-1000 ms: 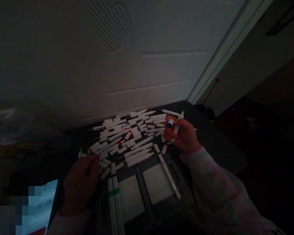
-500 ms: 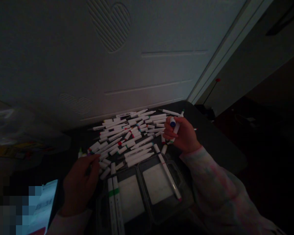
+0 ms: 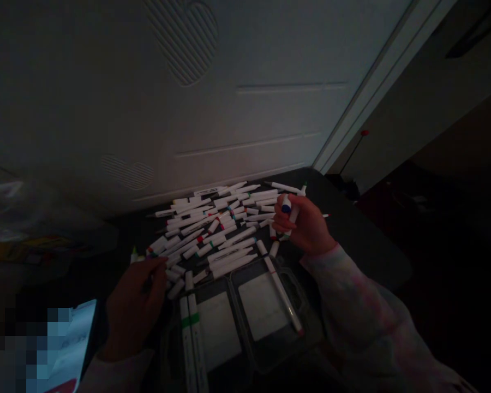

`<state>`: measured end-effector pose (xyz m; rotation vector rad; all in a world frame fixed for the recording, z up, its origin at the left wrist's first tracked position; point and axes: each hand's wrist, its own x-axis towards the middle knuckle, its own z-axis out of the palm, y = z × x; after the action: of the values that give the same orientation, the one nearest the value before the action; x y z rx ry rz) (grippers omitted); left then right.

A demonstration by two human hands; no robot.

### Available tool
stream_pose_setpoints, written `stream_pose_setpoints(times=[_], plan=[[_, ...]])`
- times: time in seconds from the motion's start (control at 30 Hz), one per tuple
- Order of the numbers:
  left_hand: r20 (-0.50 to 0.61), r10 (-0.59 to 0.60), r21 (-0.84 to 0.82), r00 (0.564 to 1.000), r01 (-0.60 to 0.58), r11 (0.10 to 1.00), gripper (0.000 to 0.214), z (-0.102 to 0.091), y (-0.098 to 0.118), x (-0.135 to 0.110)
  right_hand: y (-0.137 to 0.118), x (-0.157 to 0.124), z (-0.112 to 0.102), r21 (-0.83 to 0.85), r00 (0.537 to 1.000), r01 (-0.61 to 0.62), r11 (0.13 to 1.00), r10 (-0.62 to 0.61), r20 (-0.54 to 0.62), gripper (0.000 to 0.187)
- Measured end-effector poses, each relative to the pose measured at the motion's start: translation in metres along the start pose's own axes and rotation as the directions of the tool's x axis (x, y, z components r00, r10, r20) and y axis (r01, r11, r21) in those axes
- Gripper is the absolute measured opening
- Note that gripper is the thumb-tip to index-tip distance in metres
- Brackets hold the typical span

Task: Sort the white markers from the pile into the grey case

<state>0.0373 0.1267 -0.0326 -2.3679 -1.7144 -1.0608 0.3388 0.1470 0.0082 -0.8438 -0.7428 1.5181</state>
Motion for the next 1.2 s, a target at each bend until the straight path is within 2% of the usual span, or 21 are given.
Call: stream_pose_setpoints(times=[0.1, 0.2, 0.3, 0.4, 0.57, 0.8, 0.93, 1.1, 1.2], plan=[[0.006, -0.032, -0.012, 0.999, 0.032, 0.999, 0.016, -0.001, 0.002, 0.0, 0.007, 0.003, -0.003, -0.283, 0.987, 0.052, 0.958, -0.092, -0.13, 0.018], [0.025, -0.033, -0.017, 0.999, 0.034, 0.999, 0.015, -0.001, 0.002, 0.0, 0.012, 0.004, -0.006, -0.628, 0.966, 0.026, 0.777, -0.182, -0.186, 0.017], [0.018, -0.011, -0.015, 1.0, 0.012, 1.0, 0.016, -0.001, 0.001, 0.0, 0.011, 0.004, -0.006, -0.791, 0.963, -0.001, 0.612, -0.212, -0.165, 0.016], [0.005, 0.005, -0.011, 1.0, -0.005, 1.0, 0.016, 0.0, -0.001, 0.0, 0.01, 0.005, -0.006, -0.848, 0.956, -0.01, 0.53, -0.244, -0.164, 0.014], [0.013, 0.008, 0.002, 1.0, -0.008, 1.0, 0.016, 0.0, 0.0, 0.001, 0.012, 0.005, -0.008, -0.897, 0.96, 0.005, 0.441, -0.252, -0.118, 0.015], [-0.014, 0.048, -0.011, 0.999, -0.048, 0.999, 0.017, 0.001, -0.001, 0.001, 0.019, 0.005, -0.011, -0.933, 0.984, 0.009, 0.36, -0.168, -0.056, 0.019], [-0.012, 0.047, -0.005, 0.999, -0.047, 0.999, 0.018, 0.002, -0.002, 0.0, 0.018, 0.004, -0.009, -0.964, 0.992, 0.012, 0.266, -0.124, -0.022, 0.017], [-0.006, 0.034, -0.003, 0.999, -0.034, 0.999, 0.018, 0.002, -0.002, 0.0, 0.018, 0.003, -0.008, -0.995, 0.994, 0.04, 0.09, -0.105, 0.03, 0.018], [-0.005, 0.033, 0.0, 0.999, -0.033, 0.999, 0.018, 0.002, -0.002, -0.001, 0.019, 0.003, -0.009, -0.999, 0.995, 0.048, 0.015, -0.089, 0.046, 0.02]])
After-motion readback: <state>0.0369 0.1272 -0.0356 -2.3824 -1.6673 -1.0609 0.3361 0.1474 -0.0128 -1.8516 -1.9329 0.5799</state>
